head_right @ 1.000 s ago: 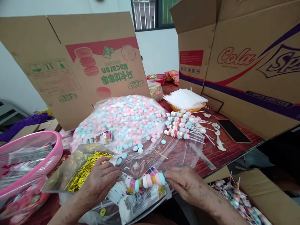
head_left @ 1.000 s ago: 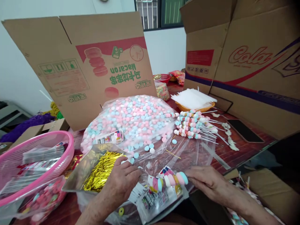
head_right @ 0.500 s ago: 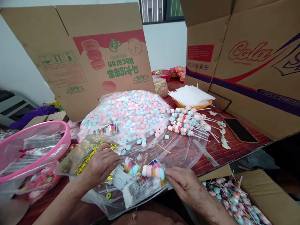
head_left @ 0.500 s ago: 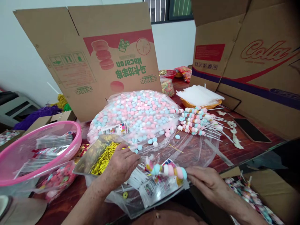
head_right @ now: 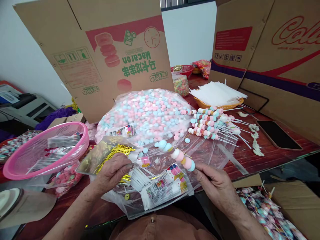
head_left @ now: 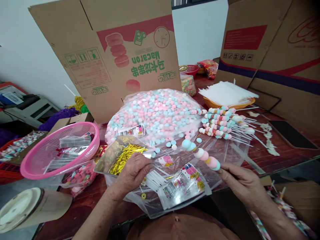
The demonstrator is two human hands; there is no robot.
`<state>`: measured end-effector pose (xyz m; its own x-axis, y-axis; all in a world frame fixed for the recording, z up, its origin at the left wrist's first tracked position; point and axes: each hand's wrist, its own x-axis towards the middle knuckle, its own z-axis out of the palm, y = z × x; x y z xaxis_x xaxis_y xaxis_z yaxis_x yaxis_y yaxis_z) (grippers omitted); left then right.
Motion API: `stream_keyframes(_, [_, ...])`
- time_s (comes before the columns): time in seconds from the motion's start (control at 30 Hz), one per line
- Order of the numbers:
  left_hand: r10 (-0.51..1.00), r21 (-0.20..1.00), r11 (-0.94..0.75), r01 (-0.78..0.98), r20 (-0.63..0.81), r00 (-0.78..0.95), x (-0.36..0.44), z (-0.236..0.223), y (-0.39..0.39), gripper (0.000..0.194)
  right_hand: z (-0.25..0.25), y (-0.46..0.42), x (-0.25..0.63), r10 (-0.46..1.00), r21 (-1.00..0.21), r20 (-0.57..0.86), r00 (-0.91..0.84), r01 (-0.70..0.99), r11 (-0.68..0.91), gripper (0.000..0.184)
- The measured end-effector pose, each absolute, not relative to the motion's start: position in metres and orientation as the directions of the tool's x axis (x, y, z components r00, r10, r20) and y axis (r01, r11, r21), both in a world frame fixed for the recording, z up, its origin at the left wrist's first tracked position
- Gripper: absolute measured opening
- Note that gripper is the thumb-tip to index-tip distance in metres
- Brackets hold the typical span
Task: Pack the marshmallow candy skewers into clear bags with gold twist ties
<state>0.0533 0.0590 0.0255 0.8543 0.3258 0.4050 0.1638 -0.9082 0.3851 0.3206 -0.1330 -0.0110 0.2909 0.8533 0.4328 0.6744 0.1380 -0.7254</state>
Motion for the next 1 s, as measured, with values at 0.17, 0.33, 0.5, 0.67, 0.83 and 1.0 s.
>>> stream_keyframes(0.17, [0.317, 0.371, -0.916, 0.150, 0.445, 0.838, 0.051, 0.022, 0.057, 0.011, -0.009, -0.132, 0.326, 0.857, -0.660, 0.475, 0.200, 0.725, 0.197, 0.018])
stream_keyframes(0.33, [0.280, 0.351, -0.929, 0.116, 0.462, 0.842, 0.054, 0.025, 0.057, 0.013, -0.003, -0.130, 0.333, 0.873, -0.594, 0.482, 0.072, 0.759, 0.265, 0.021])
stream_keyframes(0.5, [0.243, 0.280, -0.954, 0.112, 0.494, 0.835, 0.058, 0.027, 0.056, 0.016, -0.003, -0.131, 0.336, 0.926, -0.554, 0.372, -0.066, 0.784, 0.279, 0.024])
stream_keyframes(0.67, [0.145, 0.175, -0.981, 0.084, 0.377, 0.915, 0.070, 0.029, 0.051, 0.017, -0.004, -0.130, 0.337, 0.945, -0.519, 0.306, -0.120, 0.811, 0.271, 0.020])
stream_keyframes(0.83, [0.160, 0.067, -0.987, 0.145, 0.367, 0.916, 0.076, 0.029, 0.052, 0.018, -0.004, -0.127, 0.337, 0.940, -0.531, 0.328, -0.089, 0.806, 0.262, 0.023])
stream_keyframes(1.0, [0.166, 0.101, -0.985, 0.142, 0.295, 0.941, 0.074, 0.027, 0.053, 0.019, -0.005, -0.126, 0.340, 0.934, -0.603, 0.356, -0.020, 0.759, 0.246, 0.025])
